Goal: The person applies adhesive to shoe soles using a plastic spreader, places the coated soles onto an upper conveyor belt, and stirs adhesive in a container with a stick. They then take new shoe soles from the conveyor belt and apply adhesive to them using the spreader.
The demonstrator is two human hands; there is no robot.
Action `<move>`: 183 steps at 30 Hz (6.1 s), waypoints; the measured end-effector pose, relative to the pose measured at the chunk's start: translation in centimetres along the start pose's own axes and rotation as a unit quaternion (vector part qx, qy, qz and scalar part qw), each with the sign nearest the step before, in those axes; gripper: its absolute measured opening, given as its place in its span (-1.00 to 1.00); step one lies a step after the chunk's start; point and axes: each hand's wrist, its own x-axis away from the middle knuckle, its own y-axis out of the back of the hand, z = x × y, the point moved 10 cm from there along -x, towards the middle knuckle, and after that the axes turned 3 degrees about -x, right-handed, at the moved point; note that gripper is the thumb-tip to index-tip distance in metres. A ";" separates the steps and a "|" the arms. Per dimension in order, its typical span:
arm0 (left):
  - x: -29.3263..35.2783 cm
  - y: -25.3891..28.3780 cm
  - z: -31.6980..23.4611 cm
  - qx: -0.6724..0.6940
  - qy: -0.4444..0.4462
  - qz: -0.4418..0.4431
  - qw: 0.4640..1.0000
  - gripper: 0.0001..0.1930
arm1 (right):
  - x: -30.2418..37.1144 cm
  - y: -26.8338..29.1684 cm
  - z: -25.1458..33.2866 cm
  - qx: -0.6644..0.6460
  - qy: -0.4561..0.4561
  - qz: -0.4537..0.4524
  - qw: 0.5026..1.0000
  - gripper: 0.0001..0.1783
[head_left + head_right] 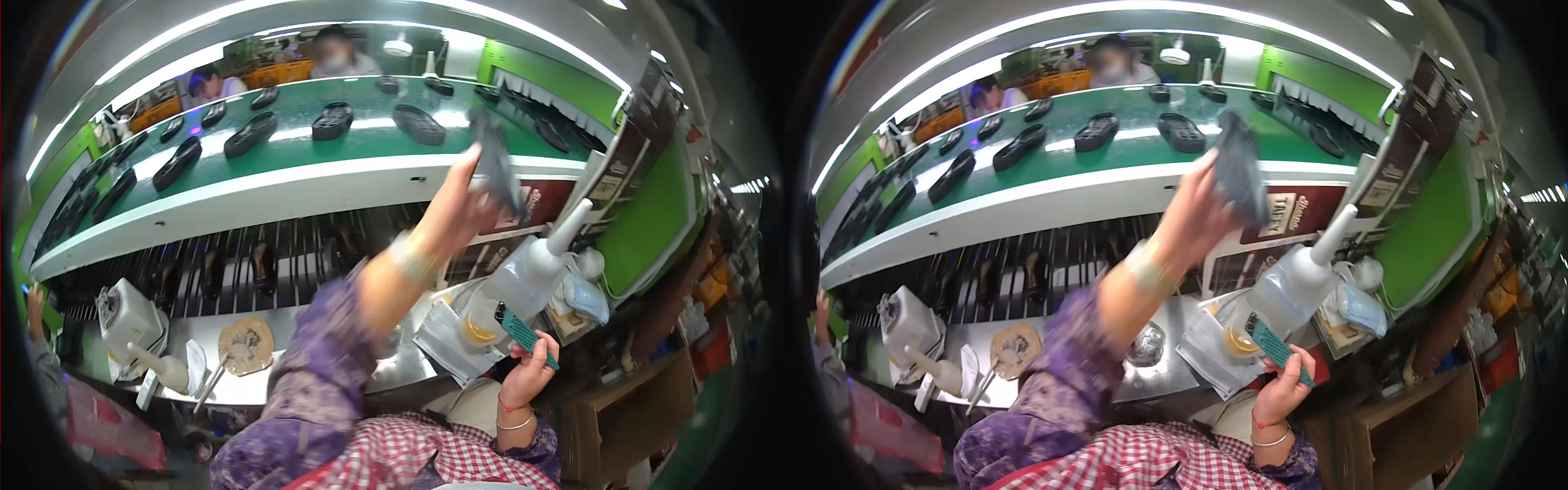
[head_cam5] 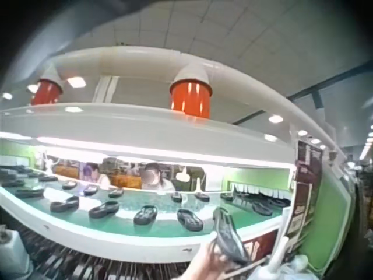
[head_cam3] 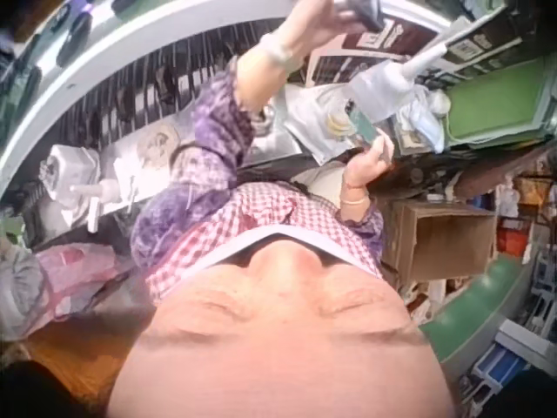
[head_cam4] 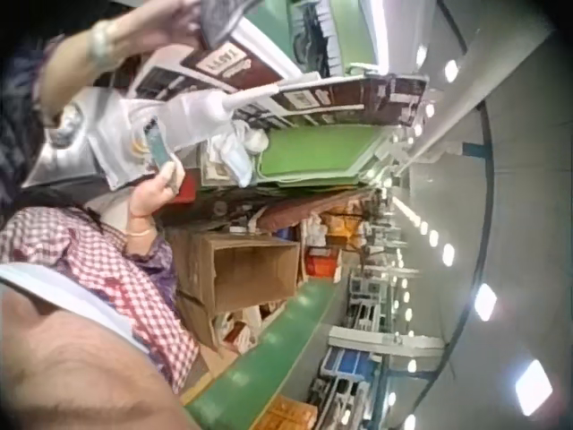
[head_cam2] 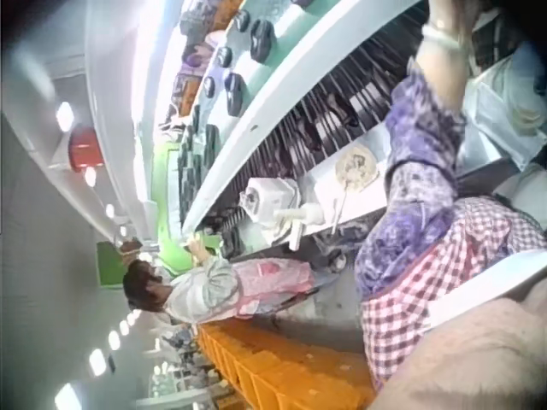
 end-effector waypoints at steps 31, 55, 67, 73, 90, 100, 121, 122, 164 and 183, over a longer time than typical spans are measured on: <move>14.1 6.8 -7.8 -0.233 -0.212 -0.138 0.939 -0.37 | -2.2 -3.6 -5.4 0.033 0.004 0.069 0.997 -0.62; 30.4 19.5 15.4 -0.549 -0.031 -0.298 0.780 -0.07 | -1.1 -2.0 -7.2 -0.061 -0.148 0.099 0.982 -0.72; 28.6 19.5 19.4 0.242 0.145 -0.260 0.924 -0.42 | -6.9 -3.5 -8.7 0.106 -0.165 0.200 0.960 -0.77; 27.4 18.9 21.6 0.286 0.177 -0.184 0.924 -0.52 | -7.1 0.0 -9.1 0.136 -0.103 0.100 0.980 -0.62; 28.9 12.0 14.3 0.183 0.032 -0.143 0.972 -0.63 | 1.3 -12.2 -9.3 -0.202 -0.284 0.224 0.910 -0.71; 27.4 10.3 16.2 0.190 0.072 -0.138 0.969 -0.63 | -0.3 -6.8 -10.0 -0.184 -0.271 0.180 0.927 -0.67; 20.0 11.8 13.5 0.138 0.068 -0.139 0.978 -0.41 | -7.2 -0.8 -7.3 0.144 -0.169 0.219 0.950 -0.75; 20.1 11.9 13.7 0.132 0.072 -0.141 0.979 -0.40 | -7.0 -0.7 -7.5 0.155 -0.169 0.228 0.946 -0.76; 22.9 14.6 17.7 0.223 0.099 -0.172 0.954 -0.11 | 5.1 -10.4 -8.7 0.054 -0.218 0.281 0.933 -0.74; 22.3 14.3 16.8 0.268 0.123 -0.178 0.939 -0.13 | 9.2 -11.8 -6.0 0.054 -0.281 0.429 0.857 -0.82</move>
